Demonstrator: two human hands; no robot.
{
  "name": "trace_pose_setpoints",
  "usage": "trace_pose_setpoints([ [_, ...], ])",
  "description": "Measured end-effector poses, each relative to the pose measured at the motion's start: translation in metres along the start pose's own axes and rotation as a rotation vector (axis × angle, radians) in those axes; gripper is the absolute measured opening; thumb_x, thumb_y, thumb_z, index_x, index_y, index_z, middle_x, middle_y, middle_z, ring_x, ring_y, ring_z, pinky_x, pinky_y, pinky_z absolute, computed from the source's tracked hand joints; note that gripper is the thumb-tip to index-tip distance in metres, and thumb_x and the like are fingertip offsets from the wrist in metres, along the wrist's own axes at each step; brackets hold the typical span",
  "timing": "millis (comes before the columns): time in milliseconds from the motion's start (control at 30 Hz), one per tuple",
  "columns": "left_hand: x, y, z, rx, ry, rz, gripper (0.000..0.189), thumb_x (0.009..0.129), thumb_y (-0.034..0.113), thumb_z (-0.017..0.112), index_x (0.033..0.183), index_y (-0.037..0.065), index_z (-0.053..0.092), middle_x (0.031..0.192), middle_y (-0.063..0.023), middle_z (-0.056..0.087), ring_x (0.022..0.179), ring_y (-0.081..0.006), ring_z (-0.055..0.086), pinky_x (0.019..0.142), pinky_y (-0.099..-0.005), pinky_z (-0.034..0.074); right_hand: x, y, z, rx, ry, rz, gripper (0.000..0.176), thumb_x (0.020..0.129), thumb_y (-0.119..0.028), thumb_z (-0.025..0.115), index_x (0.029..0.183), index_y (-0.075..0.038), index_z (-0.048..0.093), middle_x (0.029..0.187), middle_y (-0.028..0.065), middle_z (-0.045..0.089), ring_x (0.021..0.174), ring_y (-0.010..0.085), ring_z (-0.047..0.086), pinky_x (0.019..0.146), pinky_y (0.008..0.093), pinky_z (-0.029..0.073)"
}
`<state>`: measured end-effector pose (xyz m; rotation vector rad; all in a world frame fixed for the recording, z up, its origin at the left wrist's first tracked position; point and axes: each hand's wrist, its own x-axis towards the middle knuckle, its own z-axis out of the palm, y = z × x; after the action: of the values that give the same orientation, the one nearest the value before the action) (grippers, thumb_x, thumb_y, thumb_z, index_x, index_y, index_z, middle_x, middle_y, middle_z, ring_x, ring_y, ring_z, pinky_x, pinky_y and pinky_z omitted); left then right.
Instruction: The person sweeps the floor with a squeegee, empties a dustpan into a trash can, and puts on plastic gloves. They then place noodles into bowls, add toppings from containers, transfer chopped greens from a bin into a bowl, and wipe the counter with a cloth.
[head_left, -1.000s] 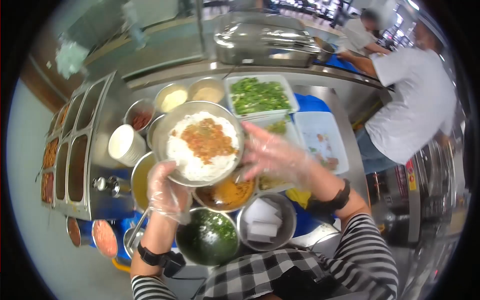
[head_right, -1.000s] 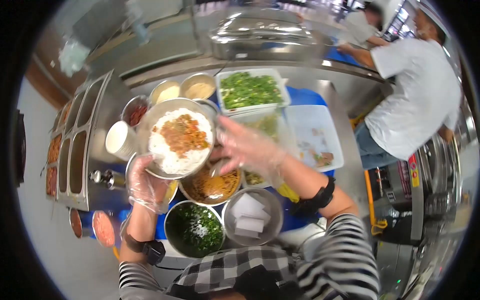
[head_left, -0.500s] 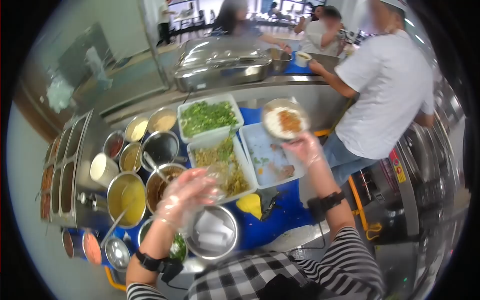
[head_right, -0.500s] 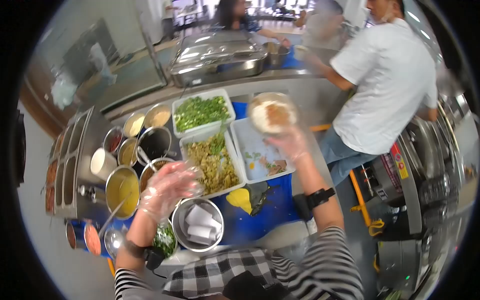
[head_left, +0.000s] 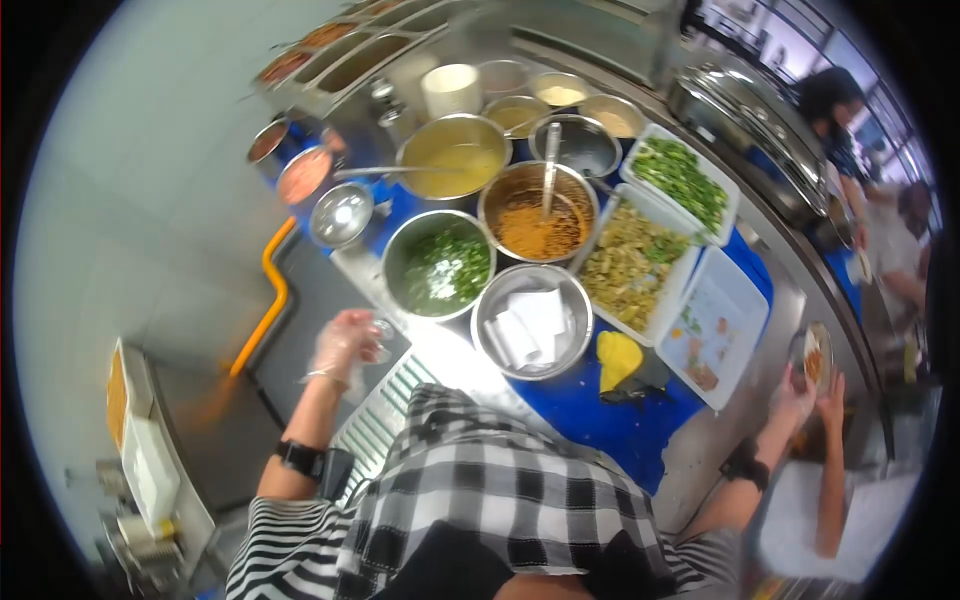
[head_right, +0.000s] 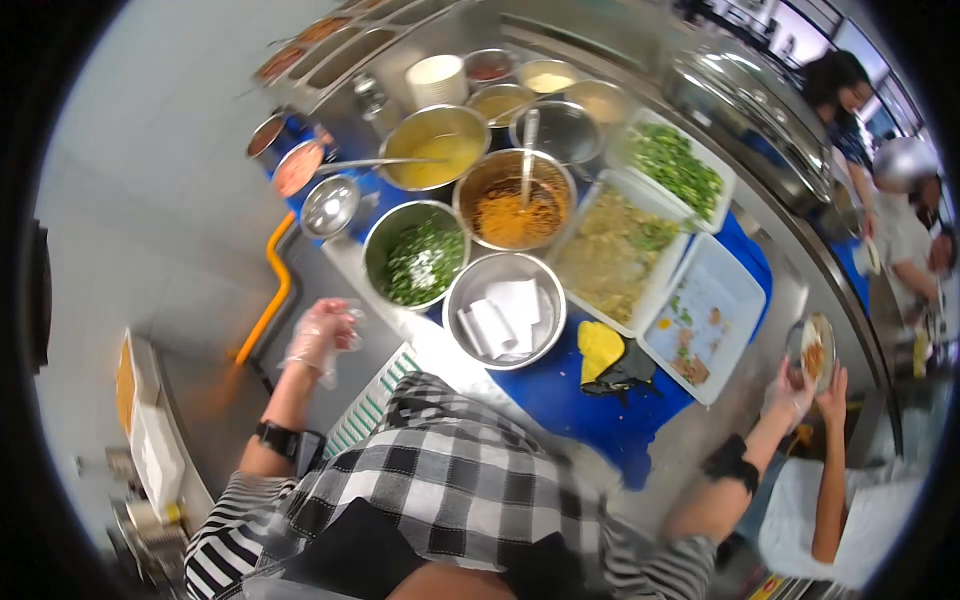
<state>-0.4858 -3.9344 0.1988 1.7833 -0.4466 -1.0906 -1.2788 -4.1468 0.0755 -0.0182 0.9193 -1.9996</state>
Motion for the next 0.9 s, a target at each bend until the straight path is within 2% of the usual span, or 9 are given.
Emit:
trace_pose_setpoints([
  [100,-0.003,-0.065,-0.011,-0.011,0.094,-0.198,0.021,0.076,0.007,0.051,0.097,0.004,0.051,0.074,-0.0071,0.058,0.055,-0.0133,0.052,0.047,-0.0264,0.045,0.016,0.003,-0.023,-0.145,-0.013,-0.006,0.024,0.084,-0.019,0.054,0.097,0.001,0.054,0.100,0.0088,0.054,0.095,0.0206,0.048,0.091,0.0306,0.041],
  [167,-0.006,-0.103,-0.013,0.096,0.117,-0.286,0.016,0.083,0.017,0.053,0.095,0.007,0.056,0.074,-0.0075,0.062,0.055,-0.0167,0.055,0.045,-0.0298,0.043,0.031,0.008,-0.045,-0.931,-0.310,-0.419,0.032,0.086,-0.023,0.053,0.108,0.000,0.050,0.107,0.0084,0.052,0.102,0.0193,0.046,0.087,0.0261,0.041],
  [200,-0.013,-0.108,-0.008,0.244,0.089,-0.290,0.018,0.083,0.018,0.051,0.097,0.007,0.055,0.077,-0.0079,0.062,0.058,-0.0178,0.055,0.048,-0.0312,0.044,0.028,0.008,-0.046,-1.040,-0.329,-0.487,0.032,0.086,-0.023,0.053,0.109,0.000,0.050,0.108,0.0084,0.052,0.102,0.0195,0.045,0.087,0.0265,0.041],
  [400,-0.026,-0.139,-0.004,0.171,0.079,-0.450,0.024,0.086,0.022,0.048,0.102,0.005,0.052,0.086,-0.0103,0.059,0.066,-0.0188,0.055,0.056,-0.0312,0.046,0.020,0.002,-0.019,-0.243,-0.143,0.109,0.038,0.087,-0.023,0.053,0.115,0.001,0.046,0.113,0.0085,0.051,0.106,0.0202,0.045,0.087,0.0287,0.041],
  [500,0.004,-0.166,-0.020,0.544,-0.162,-0.196,0.027,0.087,0.026,0.047,0.103,0.004,0.050,0.088,-0.0103,0.058,0.065,-0.0192,0.055,0.056,-0.0313,0.046,-0.002,-0.005,-0.003,-0.107,-0.219,0.273,0.040,0.087,-0.022,0.053,0.118,0.002,0.044,0.116,0.0085,0.050,0.107,0.0205,0.045,0.087,0.0299,0.041],
  [567,-0.011,-0.103,0.003,-0.003,0.003,-0.333,0.031,0.088,0.032,0.048,0.106,0.006,0.048,0.084,-0.0085,0.056,0.066,-0.0191,0.054,0.055,-0.0305,0.046,-0.093,0.009,0.065,-0.215,-0.107,0.145,0.041,0.087,-0.023,0.053,0.118,0.002,0.045,0.112,0.0097,0.051,0.105,0.0212,0.047,0.091,0.0309,0.039],
  [633,0.011,-0.097,0.002,-0.068,0.014,-0.280,0.033,0.088,0.034,0.048,0.106,0.007,0.047,0.082,-0.0077,0.055,0.066,-0.0185,0.054,0.054,-0.0299,0.046,-0.163,0.029,0.088,-0.322,0.008,0.012,0.042,0.086,-0.024,0.054,0.117,0.003,0.046,0.109,0.0109,0.052,0.102,0.0219,0.049,0.095,0.0319,0.038],
  [700,0.035,-0.083,0.004,-0.130,0.022,-0.230,0.036,0.087,0.037,0.048,0.106,0.007,0.046,0.079,-0.0069,0.054,0.066,-0.0179,0.054,0.054,-0.0292,0.046,-0.207,0.048,0.087,-0.612,-0.364,0.028,0.045,0.085,-0.026,0.056,0.119,0.003,0.046,0.108,0.0111,0.053,0.106,0.0194,0.048,0.086,0.0278,0.042],
  [900,0.107,-0.056,-0.014,-0.180,-0.017,-0.182,0.037,0.086,0.039,0.049,0.102,0.006,0.048,0.078,-0.0070,0.054,0.062,-0.0152,0.054,0.051,-0.0279,0.046,-0.398,0.166,0.107,-0.927,-0.757,0.440,0.029,0.084,-0.026,0.056,0.100,-0.001,0.053,0.078,0.0082,0.059,0.065,0.0144,0.057,0.057,0.0266,0.047],
])
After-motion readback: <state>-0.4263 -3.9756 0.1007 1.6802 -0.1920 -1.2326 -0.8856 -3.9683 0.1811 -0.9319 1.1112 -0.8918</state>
